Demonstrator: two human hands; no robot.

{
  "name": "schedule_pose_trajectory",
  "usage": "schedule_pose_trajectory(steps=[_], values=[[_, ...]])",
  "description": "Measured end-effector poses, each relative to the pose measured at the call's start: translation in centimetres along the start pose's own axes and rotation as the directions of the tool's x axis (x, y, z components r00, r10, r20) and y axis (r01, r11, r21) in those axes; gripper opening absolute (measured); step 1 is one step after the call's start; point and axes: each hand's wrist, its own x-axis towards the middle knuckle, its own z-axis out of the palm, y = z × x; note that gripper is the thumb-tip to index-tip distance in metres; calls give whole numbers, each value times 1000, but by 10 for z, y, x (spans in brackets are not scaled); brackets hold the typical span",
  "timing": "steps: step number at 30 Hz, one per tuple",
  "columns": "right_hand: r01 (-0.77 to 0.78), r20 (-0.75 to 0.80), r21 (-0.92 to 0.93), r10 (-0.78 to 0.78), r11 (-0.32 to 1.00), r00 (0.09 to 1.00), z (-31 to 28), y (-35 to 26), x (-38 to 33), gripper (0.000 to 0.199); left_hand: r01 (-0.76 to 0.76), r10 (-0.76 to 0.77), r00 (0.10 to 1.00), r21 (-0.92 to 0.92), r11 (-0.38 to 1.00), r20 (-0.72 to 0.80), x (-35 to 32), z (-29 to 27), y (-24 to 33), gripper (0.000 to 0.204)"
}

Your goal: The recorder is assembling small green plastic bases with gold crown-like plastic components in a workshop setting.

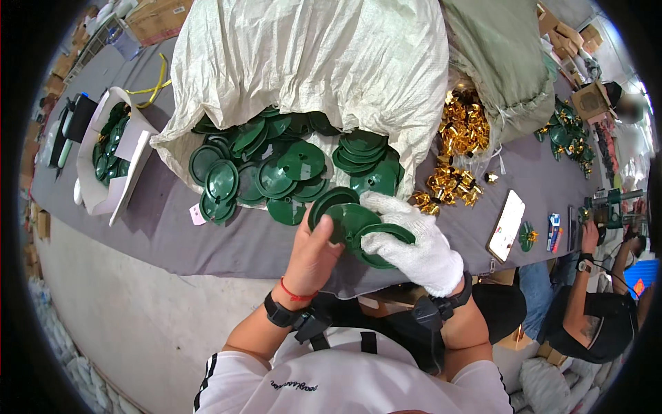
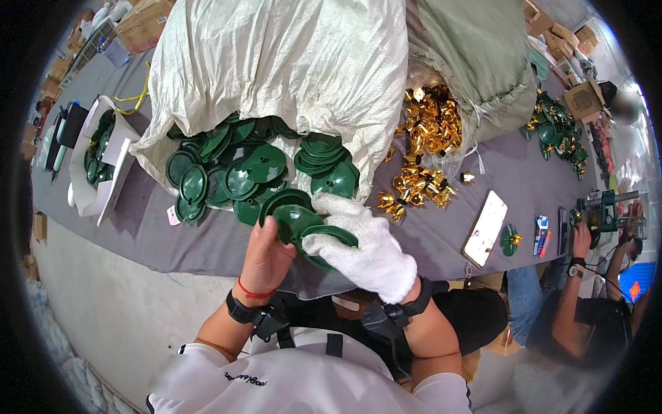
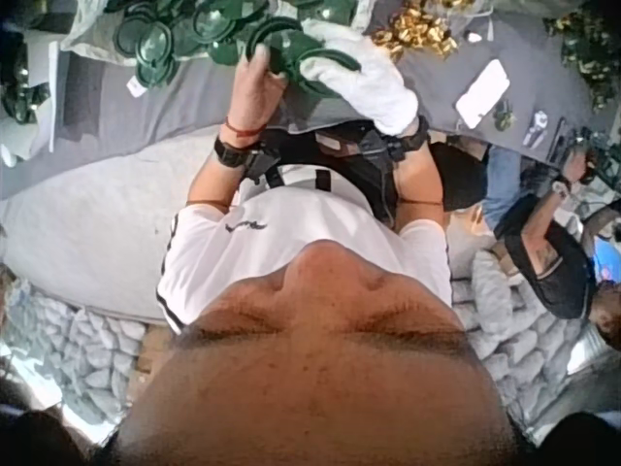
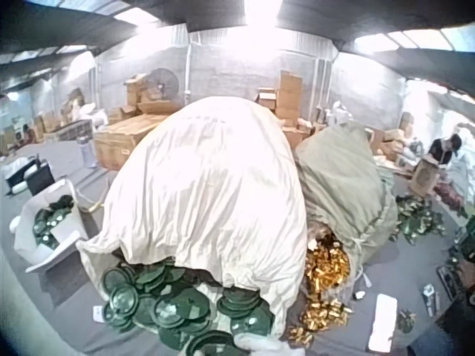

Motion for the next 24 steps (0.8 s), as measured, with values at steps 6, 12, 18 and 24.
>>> schedule_pose_trajectory(steps=[6,12,18,24], values=[[150,40,-737,-179,659,983,6,-24,3,46,-50,50,999,-10,999,-6,2,4,-13,39],[292,237,-781,-171,552,956,16,-7,-6,41,19,-16,975,11,1000,-221,5,5,-12,34],[401,313,-582,-260,708,913,10,-13,-3,39,7,-14,922,-20,1000,-387,1,-4,-11,35],[112,-256,63,-92,992,962,43,0,7,43,-162,165,986,69,984,-38,-9,-10,-14,52]])
